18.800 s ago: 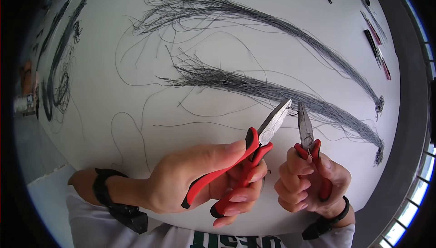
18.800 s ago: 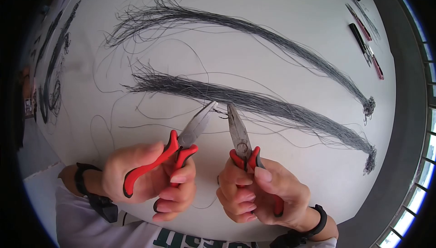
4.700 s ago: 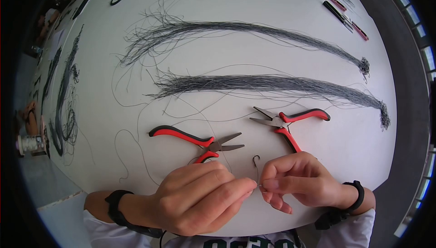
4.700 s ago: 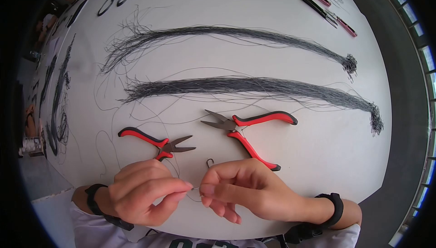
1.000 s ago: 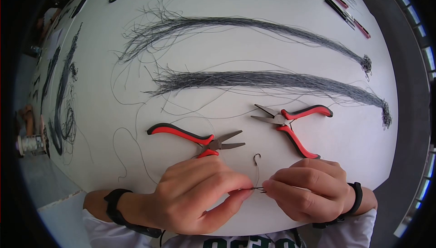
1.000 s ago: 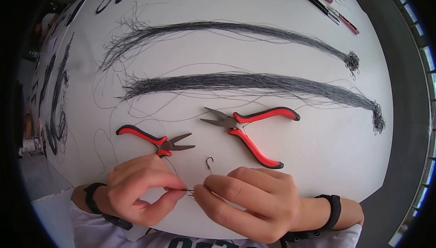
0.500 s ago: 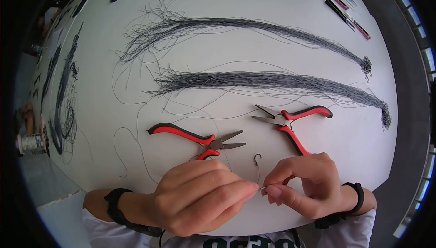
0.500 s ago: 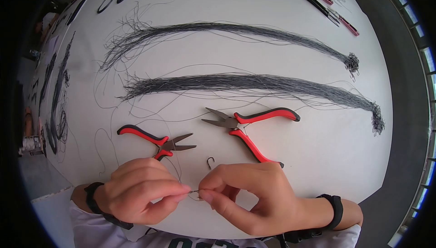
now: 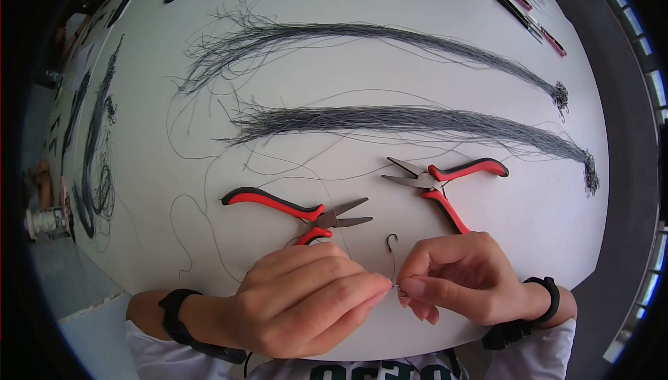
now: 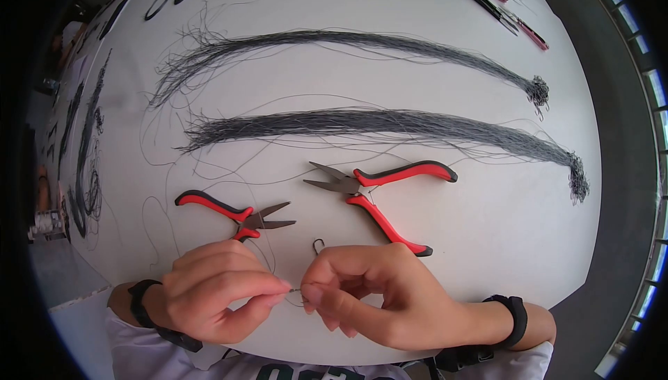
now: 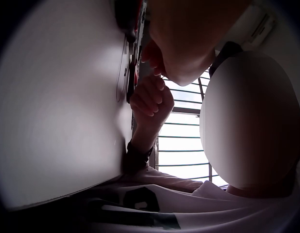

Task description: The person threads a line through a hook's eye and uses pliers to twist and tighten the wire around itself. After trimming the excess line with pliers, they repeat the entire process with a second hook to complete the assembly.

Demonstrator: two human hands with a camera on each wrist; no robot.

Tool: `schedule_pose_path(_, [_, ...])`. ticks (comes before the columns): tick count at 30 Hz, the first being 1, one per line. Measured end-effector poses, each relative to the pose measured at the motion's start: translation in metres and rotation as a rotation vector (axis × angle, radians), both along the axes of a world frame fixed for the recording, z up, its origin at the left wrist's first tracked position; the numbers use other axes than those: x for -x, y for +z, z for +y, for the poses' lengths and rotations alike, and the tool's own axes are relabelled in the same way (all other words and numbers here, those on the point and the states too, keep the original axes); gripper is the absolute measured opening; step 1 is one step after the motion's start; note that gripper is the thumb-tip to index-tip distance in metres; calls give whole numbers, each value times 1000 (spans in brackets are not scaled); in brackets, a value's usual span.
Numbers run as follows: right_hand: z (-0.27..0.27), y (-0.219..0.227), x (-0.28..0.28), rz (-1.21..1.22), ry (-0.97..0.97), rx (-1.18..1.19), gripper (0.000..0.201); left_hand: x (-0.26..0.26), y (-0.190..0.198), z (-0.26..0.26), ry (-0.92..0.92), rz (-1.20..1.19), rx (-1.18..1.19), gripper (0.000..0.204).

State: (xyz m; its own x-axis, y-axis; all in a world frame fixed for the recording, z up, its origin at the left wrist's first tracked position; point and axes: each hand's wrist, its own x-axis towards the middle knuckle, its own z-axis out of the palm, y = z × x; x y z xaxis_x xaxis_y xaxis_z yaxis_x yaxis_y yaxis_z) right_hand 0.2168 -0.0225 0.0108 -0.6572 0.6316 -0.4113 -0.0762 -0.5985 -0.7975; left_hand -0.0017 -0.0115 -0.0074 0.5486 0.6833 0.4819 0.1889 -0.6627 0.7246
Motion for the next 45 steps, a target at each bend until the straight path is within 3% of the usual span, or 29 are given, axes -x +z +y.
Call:
schedule_pose_path(29, [-1,-2,4,-37,-50,-179,10,1,-1,0,-17,-1,23,25])
schedule_pose_path(32, [-2,-2,4,-104,-86,-303,8,2,2,1,-3,1,28,23])
schedule_pose_path(34, [-2,-4,5,-201,-104,-577,7,2,5,2,-2,15,38,23])
schedule_pose_path(37, [0,2,7,-303,-60,-704,4,-1,5,2,-9,14,51,23])
schedule_pose_path(45, [-3,-5,10,-261,-100,-820,6,0,1,0,-25,14,-10,24])
